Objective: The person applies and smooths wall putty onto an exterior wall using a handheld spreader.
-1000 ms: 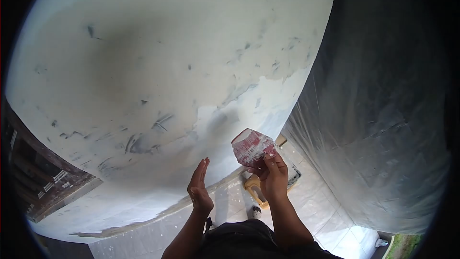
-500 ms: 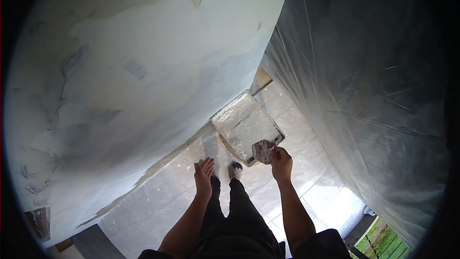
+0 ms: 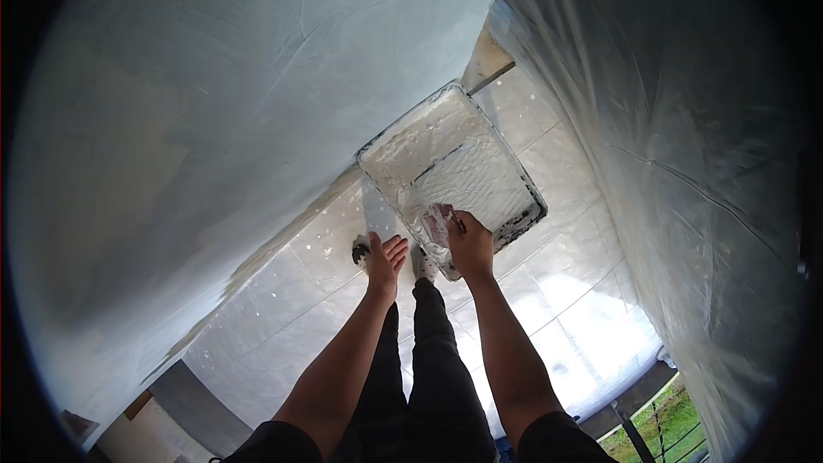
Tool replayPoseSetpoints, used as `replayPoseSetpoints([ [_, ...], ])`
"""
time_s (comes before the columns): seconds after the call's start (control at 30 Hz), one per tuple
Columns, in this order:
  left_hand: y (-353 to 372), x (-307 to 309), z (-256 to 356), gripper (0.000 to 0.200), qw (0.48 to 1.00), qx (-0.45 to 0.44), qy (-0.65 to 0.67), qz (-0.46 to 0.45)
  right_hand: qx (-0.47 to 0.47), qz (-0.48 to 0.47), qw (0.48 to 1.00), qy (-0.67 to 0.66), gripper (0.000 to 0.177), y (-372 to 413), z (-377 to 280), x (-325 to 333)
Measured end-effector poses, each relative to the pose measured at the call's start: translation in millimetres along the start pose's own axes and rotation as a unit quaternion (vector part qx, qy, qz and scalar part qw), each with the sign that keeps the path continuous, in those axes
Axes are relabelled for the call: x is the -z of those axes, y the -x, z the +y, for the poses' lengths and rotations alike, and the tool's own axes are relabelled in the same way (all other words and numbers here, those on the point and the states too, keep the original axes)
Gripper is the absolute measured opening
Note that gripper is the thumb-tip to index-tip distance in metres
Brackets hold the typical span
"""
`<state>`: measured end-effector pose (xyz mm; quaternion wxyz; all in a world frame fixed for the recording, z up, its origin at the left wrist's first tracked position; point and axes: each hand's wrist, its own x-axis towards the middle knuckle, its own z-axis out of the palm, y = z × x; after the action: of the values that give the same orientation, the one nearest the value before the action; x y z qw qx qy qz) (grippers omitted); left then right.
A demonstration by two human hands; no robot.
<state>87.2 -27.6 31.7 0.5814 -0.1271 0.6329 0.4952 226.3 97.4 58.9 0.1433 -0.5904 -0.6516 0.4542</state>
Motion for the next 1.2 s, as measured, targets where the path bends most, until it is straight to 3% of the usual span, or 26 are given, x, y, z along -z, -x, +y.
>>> replayPoseSetpoints([
  [0.57, -12.3, -5.1, 3.8, 0.104, 0.994, 0.000, 0.104, -0.025, 0.035, -0.037, 0.999, -0.002, 0.024, -20.5, -17.7, -27.3],
  [0.97, -9.8, -10.4, 2.6, 0.112, 0.990, 0.006, 0.137, -0.033, 0.014, -0.030, 0.999, -0.006, 0.021, -26.5, -19.2, -27.9],
  [1.03, -10.0, -9.9, 2.8, 0.112, 0.990, 0.008, 0.138, -0.037, -0.034, -0.078, 0.996, -0.011, 0.024, -29.8, -25.0, -20.1],
  [1.2, -6.3, -10.9, 4.2, 0.112, 0.988, 0.014, 0.150, -0.033, -0.041, -0.048, 0.997, -0.050, 0.021, -36.6, -13.4, -13.1],
])
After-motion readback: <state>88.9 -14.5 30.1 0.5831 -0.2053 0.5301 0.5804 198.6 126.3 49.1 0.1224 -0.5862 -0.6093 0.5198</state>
